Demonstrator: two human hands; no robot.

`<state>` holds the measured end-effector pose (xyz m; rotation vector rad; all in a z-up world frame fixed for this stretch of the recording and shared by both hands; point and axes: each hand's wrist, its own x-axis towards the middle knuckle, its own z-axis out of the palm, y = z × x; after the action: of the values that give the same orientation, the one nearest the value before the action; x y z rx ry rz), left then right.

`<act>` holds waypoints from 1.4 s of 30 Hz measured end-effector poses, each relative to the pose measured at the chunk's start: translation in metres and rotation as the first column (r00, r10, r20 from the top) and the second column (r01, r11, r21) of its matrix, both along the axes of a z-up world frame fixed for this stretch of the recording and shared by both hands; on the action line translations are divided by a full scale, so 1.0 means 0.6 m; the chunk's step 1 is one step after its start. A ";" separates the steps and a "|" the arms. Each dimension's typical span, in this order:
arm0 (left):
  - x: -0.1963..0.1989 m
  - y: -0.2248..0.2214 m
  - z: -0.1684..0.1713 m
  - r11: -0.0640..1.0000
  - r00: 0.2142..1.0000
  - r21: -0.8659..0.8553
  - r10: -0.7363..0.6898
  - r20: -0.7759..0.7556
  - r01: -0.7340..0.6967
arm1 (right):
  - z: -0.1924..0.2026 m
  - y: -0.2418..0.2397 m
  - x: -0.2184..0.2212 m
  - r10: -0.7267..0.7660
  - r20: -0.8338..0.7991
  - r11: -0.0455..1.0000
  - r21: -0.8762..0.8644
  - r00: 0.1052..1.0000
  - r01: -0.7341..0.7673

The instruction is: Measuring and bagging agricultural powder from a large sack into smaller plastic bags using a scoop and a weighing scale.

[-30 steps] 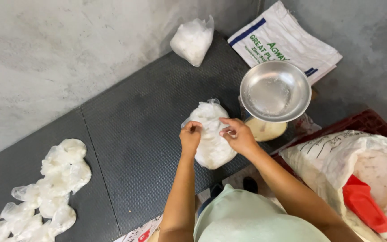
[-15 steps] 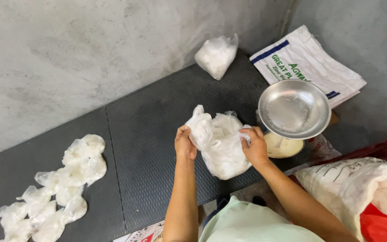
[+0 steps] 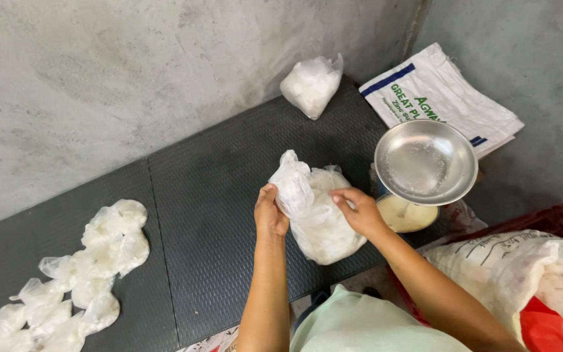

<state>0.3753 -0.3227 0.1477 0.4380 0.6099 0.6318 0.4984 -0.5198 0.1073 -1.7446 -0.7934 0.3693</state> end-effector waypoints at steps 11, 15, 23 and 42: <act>0.026 -0.138 0.089 0.841 0.975 0.496 -0.214 -0.063 0.217 | 0.086 -0.003 -0.020 0.022 -0.339 0.922 0.371 0.940 0.112; 0.023 -0.143 0.082 0.728 0.964 0.634 -0.232 -0.130 0.260 | 0.148 -0.023 -0.013 -0.052 -0.388 0.891 0.397 0.920 0.218; 0.032 -0.123 0.103 0.698 0.983 0.695 -0.080 -0.164 0.172 | 0.280 -0.037 -0.057 -0.257 0.309 0.947 0.271 0.916 0.174; 0.010 -0.125 0.198 0.106 0.961 0.960 0.071 -0.268 0.260 | 0.202 -0.043 0.048 -0.036 -0.179 0.939 0.330 0.983 0.095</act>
<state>0.3813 -0.3976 0.2664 1.9377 0.2651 0.8118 0.5271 -0.5458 0.2286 -1.3931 -0.6315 0.3119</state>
